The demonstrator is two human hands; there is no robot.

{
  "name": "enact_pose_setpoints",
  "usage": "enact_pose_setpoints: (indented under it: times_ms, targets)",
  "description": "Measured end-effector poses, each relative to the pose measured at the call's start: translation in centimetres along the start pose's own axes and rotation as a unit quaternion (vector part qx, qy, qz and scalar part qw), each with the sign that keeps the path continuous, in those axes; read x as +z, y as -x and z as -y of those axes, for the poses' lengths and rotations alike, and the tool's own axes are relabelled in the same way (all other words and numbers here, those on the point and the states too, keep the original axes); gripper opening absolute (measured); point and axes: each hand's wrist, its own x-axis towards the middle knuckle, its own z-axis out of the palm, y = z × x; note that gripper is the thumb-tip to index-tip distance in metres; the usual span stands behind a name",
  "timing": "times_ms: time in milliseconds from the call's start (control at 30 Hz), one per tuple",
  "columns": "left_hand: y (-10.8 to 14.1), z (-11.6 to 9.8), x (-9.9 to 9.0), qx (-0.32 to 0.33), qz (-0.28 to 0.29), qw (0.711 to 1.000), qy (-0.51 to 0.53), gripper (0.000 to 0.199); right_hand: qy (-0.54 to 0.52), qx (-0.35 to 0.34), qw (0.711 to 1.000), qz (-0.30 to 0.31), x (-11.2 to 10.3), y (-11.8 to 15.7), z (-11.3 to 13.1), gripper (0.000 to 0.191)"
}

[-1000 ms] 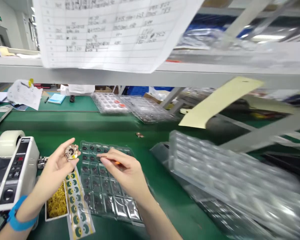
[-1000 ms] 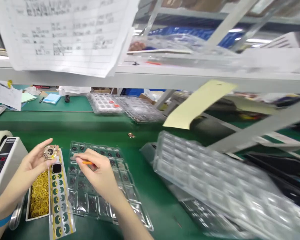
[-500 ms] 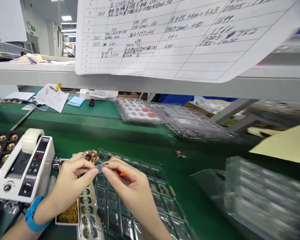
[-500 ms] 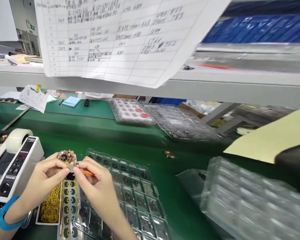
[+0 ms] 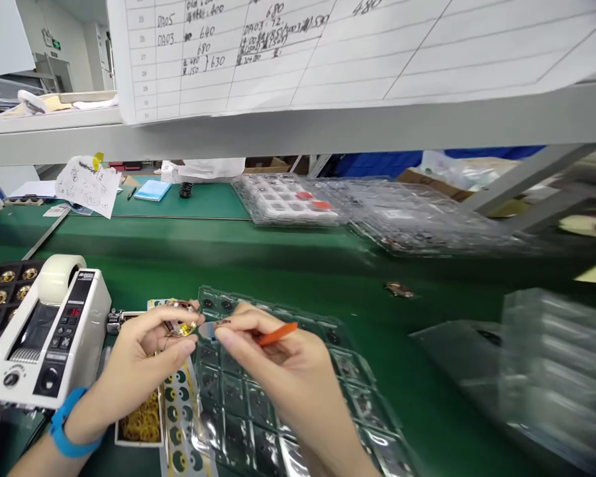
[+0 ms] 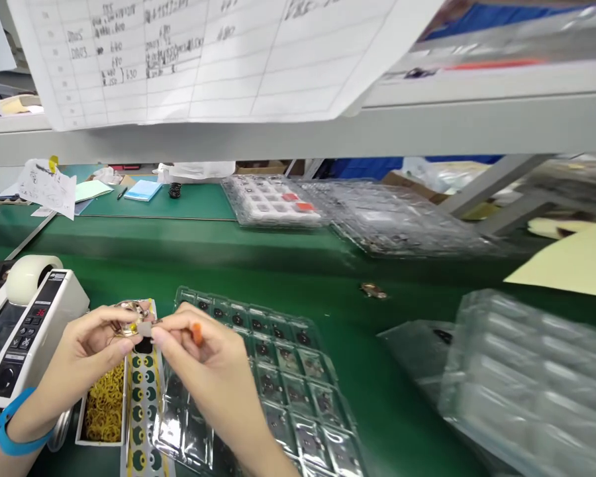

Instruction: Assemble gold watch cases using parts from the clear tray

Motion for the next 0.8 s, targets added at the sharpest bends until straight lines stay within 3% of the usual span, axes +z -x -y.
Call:
enact_pose_setpoints:
  times_ms: [100, 200, 433, 800]
  targets:
    - [-0.2, 0.0, -0.1, -0.051, 0.016, 0.997, 0.053, 0.044, -0.033, 0.055, 0.998, -0.026, -0.2, -0.6, -0.4, 0.02]
    - [-0.2, 0.1, -0.2, -0.084, 0.027, 0.994, 0.065, 0.052, -0.045, 0.09, 0.995, -0.022, -0.1, -1.0, -0.7, 0.02]
    - [-0.1, 0.4, 0.1, -0.069, 0.04, 0.995, 0.052, 0.047, -0.027, 0.069, 0.997, -0.025, 0.3, -0.9, -1.1, 0.013]
    - [0.1, 0.7, 0.0, -0.062, 0.045, 0.997, 0.027, 0.043, -0.034, 0.075, 0.996, 0.025, 0.2, -0.9, -0.9, 0.02]
